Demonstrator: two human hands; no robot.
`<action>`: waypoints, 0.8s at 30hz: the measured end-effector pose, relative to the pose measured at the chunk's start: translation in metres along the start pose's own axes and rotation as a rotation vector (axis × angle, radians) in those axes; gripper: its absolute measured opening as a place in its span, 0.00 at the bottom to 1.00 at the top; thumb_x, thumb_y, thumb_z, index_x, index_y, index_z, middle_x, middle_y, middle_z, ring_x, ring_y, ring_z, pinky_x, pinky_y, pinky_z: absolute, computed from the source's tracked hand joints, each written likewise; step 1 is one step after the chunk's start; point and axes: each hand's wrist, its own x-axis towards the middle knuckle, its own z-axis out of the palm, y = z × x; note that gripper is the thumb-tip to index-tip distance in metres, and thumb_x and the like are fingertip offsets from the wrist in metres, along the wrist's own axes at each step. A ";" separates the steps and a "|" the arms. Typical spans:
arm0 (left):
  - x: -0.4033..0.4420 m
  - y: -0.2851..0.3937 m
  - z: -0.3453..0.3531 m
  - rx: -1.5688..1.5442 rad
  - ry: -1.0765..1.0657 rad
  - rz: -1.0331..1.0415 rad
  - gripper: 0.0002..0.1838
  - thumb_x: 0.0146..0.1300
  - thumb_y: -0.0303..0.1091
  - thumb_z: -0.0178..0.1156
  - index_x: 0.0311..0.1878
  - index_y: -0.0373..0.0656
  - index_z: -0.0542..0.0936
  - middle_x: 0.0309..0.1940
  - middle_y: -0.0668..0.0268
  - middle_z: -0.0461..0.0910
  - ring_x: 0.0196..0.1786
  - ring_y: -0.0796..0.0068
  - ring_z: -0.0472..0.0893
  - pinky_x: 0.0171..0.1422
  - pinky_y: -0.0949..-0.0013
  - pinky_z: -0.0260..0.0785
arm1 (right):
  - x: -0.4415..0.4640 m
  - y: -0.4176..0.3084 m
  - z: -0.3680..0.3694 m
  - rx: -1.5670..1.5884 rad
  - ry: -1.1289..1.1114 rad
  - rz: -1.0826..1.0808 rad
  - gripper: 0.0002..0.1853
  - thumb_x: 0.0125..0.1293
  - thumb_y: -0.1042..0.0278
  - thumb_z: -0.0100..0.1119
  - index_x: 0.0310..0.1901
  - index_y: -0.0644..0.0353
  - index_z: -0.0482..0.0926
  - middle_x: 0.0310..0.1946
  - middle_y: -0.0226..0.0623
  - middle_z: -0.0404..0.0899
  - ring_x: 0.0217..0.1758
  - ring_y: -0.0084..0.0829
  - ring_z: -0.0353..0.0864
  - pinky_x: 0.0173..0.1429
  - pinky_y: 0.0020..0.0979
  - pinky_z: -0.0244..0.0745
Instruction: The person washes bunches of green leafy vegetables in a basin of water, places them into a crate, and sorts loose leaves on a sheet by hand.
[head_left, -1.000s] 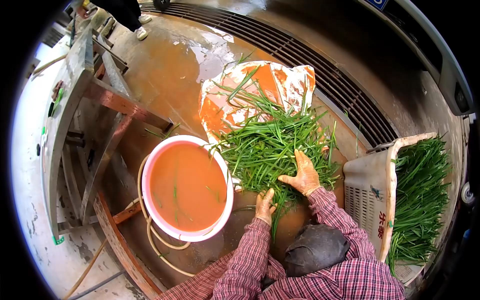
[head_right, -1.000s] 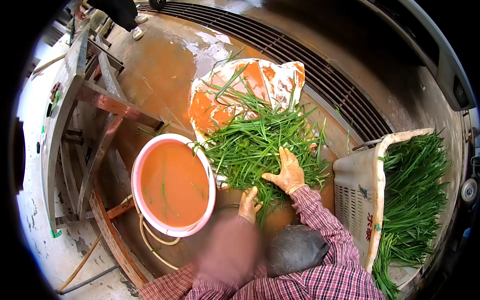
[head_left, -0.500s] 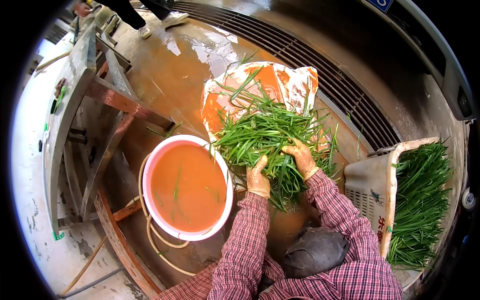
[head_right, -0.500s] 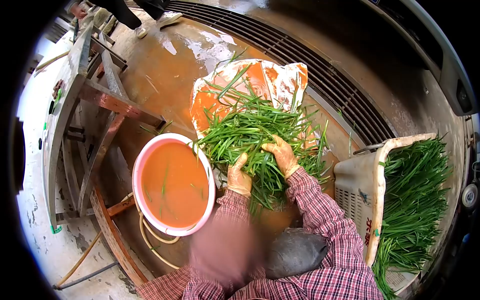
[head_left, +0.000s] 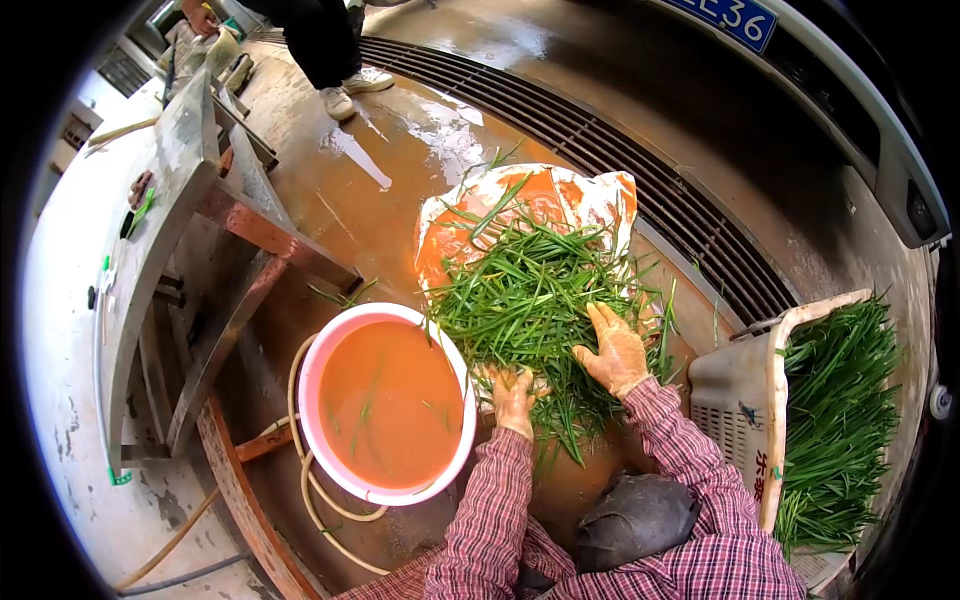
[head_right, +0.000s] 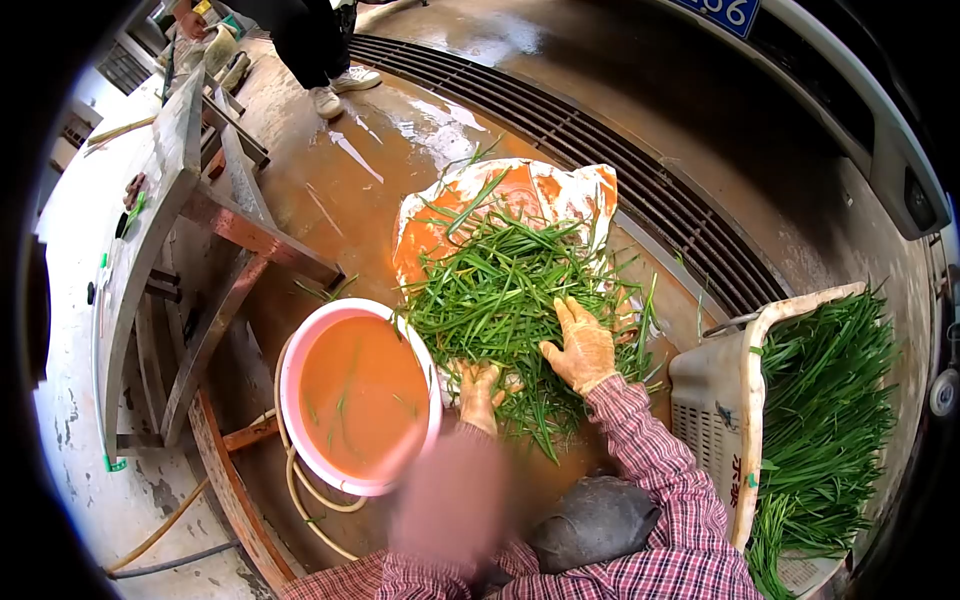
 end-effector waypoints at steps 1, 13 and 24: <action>-0.007 -0.011 -0.008 0.004 -0.006 -0.001 0.44 0.65 0.30 0.65 0.79 0.41 0.51 0.75 0.52 0.60 0.73 0.55 0.66 0.72 0.49 0.65 | -0.011 0.002 0.000 0.000 0.099 -0.033 0.39 0.61 0.54 0.66 0.72 0.59 0.67 0.69 0.51 0.69 0.69 0.50 0.71 0.69 0.42 0.71; -0.013 -0.082 -0.064 -0.035 -0.041 -0.176 0.28 0.69 0.32 0.62 0.70 0.40 0.66 0.58 0.60 0.80 0.55 0.68 0.82 0.60 0.65 0.72 | -0.054 -0.008 -0.006 0.353 0.109 0.046 0.28 0.65 0.66 0.62 0.67 0.58 0.73 0.53 0.46 0.82 0.54 0.40 0.83 0.57 0.36 0.78; -0.011 -0.092 -0.089 -0.100 0.230 -0.068 0.25 0.68 0.32 0.63 0.67 0.43 0.69 0.57 0.62 0.76 0.55 0.67 0.80 0.59 0.64 0.71 | -0.065 -0.004 0.008 0.366 -0.226 0.087 0.26 0.69 0.55 0.57 0.65 0.56 0.75 0.57 0.45 0.81 0.60 0.43 0.80 0.63 0.39 0.74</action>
